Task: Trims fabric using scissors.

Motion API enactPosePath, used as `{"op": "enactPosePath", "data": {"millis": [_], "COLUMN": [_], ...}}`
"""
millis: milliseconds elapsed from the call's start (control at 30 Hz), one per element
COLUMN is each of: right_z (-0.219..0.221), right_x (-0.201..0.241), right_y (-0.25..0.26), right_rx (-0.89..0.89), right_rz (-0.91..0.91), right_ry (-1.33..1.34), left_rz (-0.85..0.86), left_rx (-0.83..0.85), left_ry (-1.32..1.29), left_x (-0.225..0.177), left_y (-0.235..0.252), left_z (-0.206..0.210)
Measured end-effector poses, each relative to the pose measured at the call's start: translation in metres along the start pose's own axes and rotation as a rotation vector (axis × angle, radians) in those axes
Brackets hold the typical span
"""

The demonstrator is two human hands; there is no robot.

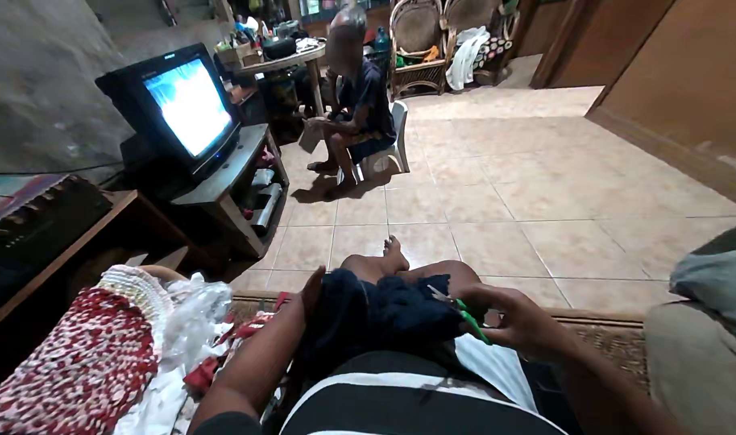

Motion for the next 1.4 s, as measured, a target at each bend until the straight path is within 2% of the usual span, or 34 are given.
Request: {"op": "enactPosePath", "data": {"millis": [33,67,133,167,200,233,267,300,333,367,433,500,567,600,633,700,767,833,900,967,1067,1133,1267,1367,1400], "right_z": [-0.004,-0.009,-0.02,-0.026,-0.029,-0.032,-0.033,-0.034,-0.035,-0.036,-0.037,-0.038,-0.039,-0.038,-0.036,-0.035,-0.038,-0.041,-0.044,-0.045,-0.043,-0.043,-0.043,-0.044,-0.044], "right_x": [0.0,0.0,0.001,0.003,0.006,0.009,0.01,0.008,0.006,0.004,-0.001,-0.007,-0.011,-0.012,-0.013,-0.015,-0.02,-0.027,-0.034,-0.037,-0.041,-0.043,-0.052,-0.056,-0.057], "right_y": [-0.002,-0.004,-0.007,-0.008,-0.009,-0.009,-0.008,-0.006,-0.004,-0.001,0.001,0.001,0.0,0.0,0.0,0.002,0.002,0.001,0.0,-0.001,-0.002,-0.001,-0.001,-0.002,-0.002], "right_rx": [-0.041,-0.09,-0.218,-0.277,-0.325,-0.358,-0.385,-0.4,-0.413,-0.425,-0.448,-0.476,-0.499,-0.503,-0.507,-0.513,-0.537,-0.56,-0.569,-0.566,-0.568,-0.568,-0.568,-0.582,-0.584], "right_rz": [-0.008,-0.025,-0.095,-0.13,-0.153,-0.162,-0.161,-0.156,-0.151,-0.143,-0.111,-0.09,-0.078,-0.073,-0.065,-0.048,-0.016,0.042,0.096,0.115,0.125,0.136,0.154,0.166,0.17], "right_ry": [-0.016,-0.018,0.03,0.067,0.103,0.138,0.164,0.173,0.172,0.166,0.171,0.22,0.298,0.332,0.357,0.358,0.346,0.343,0.34,0.347,0.341,0.332,0.319,0.307,0.311], "left_rz": [0.206,0.341,0.486,0.548,0.546,0.457,0.262,0.012,-0.147,-0.187,-0.044,0.195,0.272,0.203,0.095,-0.049,-0.156,-0.16,-0.108,-0.083,-0.118,-0.144,-0.097,-0.143,-0.167], "left_rx": [0.004,0.078,0.334,0.472,0.523,0.463,0.364,0.366,0.442,0.536,0.652,0.668,0.469,0.34,0.313,0.454,0.639,0.705,0.63,0.53,0.361,0.31,0.43,0.571,0.569], "left_ry": [-0.131,-0.292,-0.542,-0.588,-0.579,-0.526,-0.343,-0.093,0.154,0.269,0.148,-0.174,-0.4,-0.391,-0.317,-0.145,-0.022,-0.075,-0.174,-0.164,-0.097,-0.087,-0.104,-0.059,-0.067], "left_x": [0.004,0.002,-0.023,-0.035,-0.036,-0.019,0.007,0.034,0.049,0.054,0.029,-0.011,-0.029,-0.024,-0.007,0.028,0.041,0.034,0.021,0.01,-0.003,-0.004,0.007,0.024,0.027], "left_y": [0.016,0.024,0.022,0.014,0.006,0.002,-0.005,-0.013,-0.018,-0.017,-0.019,-0.022,-0.026,-0.029,-0.03,-0.03,-0.036,-0.042,-0.036,-0.029,-0.023,-0.023,-0.037,-0.04,-0.039], "left_z": [-0.009,-0.011,-0.006,-0.001,0.001,0.001,0.003,0.013,0.028,0.041,0.056,0.048,0.024,0.018,0.024,0.054,0.082,0.089,0.081,0.071,0.06,0.061,0.069,0.079,0.079]}}
Point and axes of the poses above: each hand's wrist, its own y-axis towards the middle knuckle, its own z-axis out of the palm, x = y × z, the point moved 10 cm from there along y, towards the middle knuckle, and after that the axes turned 6 degrees about y, right-handed, at the moved point
